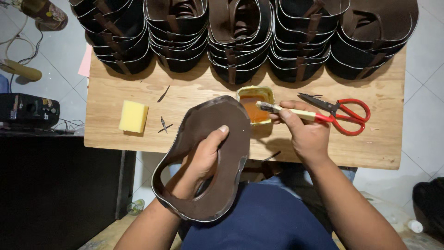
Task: The person applies an orange adhesive to the edges of brown shoe insoles using a small brush. They repeatedly dip the brush into a container of glue and coat the perimeter of each insole, then place the treated insole onto a stack of similar parts on the table.
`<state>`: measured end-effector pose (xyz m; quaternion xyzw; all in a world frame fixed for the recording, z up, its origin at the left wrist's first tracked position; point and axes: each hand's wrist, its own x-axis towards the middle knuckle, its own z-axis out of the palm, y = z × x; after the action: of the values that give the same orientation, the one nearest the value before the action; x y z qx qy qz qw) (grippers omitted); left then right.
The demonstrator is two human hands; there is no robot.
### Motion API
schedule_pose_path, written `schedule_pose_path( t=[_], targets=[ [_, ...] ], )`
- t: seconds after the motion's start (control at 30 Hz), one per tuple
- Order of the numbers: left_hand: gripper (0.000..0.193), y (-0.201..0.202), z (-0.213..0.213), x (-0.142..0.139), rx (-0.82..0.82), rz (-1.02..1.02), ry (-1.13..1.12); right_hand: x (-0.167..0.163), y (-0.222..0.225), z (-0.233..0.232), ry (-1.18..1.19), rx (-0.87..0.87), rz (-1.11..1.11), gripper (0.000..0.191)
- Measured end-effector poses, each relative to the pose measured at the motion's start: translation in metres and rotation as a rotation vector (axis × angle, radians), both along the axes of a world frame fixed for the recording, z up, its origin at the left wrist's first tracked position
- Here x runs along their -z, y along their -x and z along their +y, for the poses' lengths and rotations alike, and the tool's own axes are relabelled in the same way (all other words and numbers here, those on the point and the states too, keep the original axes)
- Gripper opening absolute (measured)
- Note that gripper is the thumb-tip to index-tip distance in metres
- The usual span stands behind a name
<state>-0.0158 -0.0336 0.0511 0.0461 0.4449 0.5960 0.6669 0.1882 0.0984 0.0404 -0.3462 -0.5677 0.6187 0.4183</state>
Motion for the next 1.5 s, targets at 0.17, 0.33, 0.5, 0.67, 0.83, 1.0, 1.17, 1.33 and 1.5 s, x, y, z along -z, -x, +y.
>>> schedule_pose_path(
  t=[0.17,0.33,0.5,0.67,0.83,1.0,1.17,1.33,1.5],
  targets=[
    [0.033,0.006,-0.005,0.007,-0.010,0.005,0.042,0.000,-0.010,-0.010,-0.009,-0.047,-0.353,0.018],
    [0.034,0.002,-0.009,0.011,0.102,-0.153,0.023,-0.004,-0.013,-0.015,0.064,-0.056,0.048,0.017],
    [0.036,-0.008,-0.009,0.010,0.176,-0.164,-0.004,-0.009,-0.004,-0.011,0.029,-0.052,0.079,0.015],
    [0.036,-0.008,-0.010,0.004,0.178,-0.119,0.036,-0.012,-0.007,-0.010,-0.053,-0.087,0.055,0.013],
    [0.039,-0.008,-0.007,-0.007,0.290,-0.048,0.136,-0.014,-0.010,-0.001,-0.271,-0.176,-0.040,0.011],
    [0.050,-0.001,-0.008,-0.014,0.429,0.087,0.185,-0.018,-0.010,0.004,-0.147,-0.212,-0.022,0.011],
    [0.044,0.002,0.001,-0.012,0.240,0.041,0.133,-0.023,-0.008,-0.004,-0.272,-0.157,-0.072,0.013],
    [0.045,0.002,-0.003,-0.019,0.366,0.104,0.217,-0.021,-0.003,-0.001,-0.242,-0.195,-0.045,0.013],
    [0.042,-0.003,0.000,-0.014,0.239,-0.005,0.092,-0.014,-0.009,0.000,-0.160,-0.244,-0.099,0.010]
  ],
)
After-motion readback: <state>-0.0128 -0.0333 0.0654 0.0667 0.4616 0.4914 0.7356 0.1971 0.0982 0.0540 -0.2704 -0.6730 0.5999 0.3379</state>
